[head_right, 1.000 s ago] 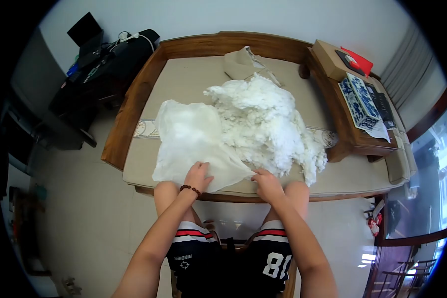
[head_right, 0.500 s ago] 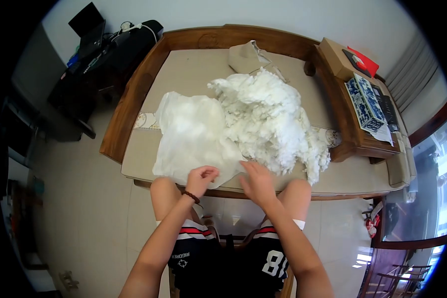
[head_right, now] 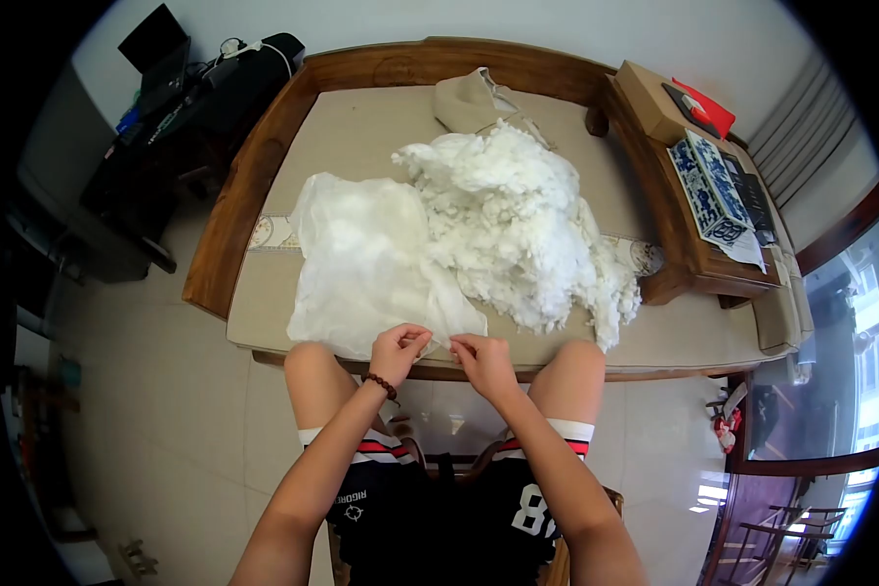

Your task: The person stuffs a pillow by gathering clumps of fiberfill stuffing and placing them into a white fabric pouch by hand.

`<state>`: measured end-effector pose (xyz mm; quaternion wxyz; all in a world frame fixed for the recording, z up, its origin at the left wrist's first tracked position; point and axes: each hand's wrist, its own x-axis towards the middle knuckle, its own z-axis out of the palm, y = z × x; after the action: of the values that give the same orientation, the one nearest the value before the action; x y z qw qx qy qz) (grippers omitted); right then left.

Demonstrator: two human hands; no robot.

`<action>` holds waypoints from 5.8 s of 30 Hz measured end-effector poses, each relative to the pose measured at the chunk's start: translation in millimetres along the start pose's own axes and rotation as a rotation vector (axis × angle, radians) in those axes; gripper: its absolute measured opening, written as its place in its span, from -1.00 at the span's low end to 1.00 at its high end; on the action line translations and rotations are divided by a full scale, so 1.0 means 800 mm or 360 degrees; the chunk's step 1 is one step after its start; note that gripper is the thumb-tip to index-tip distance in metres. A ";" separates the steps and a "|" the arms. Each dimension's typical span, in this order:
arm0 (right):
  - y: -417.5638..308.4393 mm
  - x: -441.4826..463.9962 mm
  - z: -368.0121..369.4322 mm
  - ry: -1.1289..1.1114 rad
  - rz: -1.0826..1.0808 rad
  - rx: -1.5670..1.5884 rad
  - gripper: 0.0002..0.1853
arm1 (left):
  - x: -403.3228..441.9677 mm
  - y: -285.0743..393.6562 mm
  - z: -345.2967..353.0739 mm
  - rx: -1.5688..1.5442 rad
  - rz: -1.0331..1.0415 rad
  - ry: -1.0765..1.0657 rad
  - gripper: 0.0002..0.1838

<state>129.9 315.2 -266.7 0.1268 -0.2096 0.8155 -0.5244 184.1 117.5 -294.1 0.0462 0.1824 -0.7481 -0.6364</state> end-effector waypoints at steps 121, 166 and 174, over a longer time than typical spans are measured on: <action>0.071 0.086 -0.109 0.0895 -0.0016 0.0799 -0.59 | 0.107 0.149 0.108 0.0073 0.0448 -0.0181 -0.56; 0.036 0.074 -0.107 0.0930 -0.0251 0.0357 -0.66 | 0.118 0.108 0.090 0.0020 0.0254 -0.0265 -0.41; 0.054 0.090 -0.118 0.1221 -0.0193 0.0265 -0.73 | 0.122 0.140 0.030 -0.0320 0.0148 -0.0147 -0.46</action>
<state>17.4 372.5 -265.4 -0.2017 -0.0353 0.7444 -0.6356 62.8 121.2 -206.2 0.0591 0.1122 -0.6894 -0.7132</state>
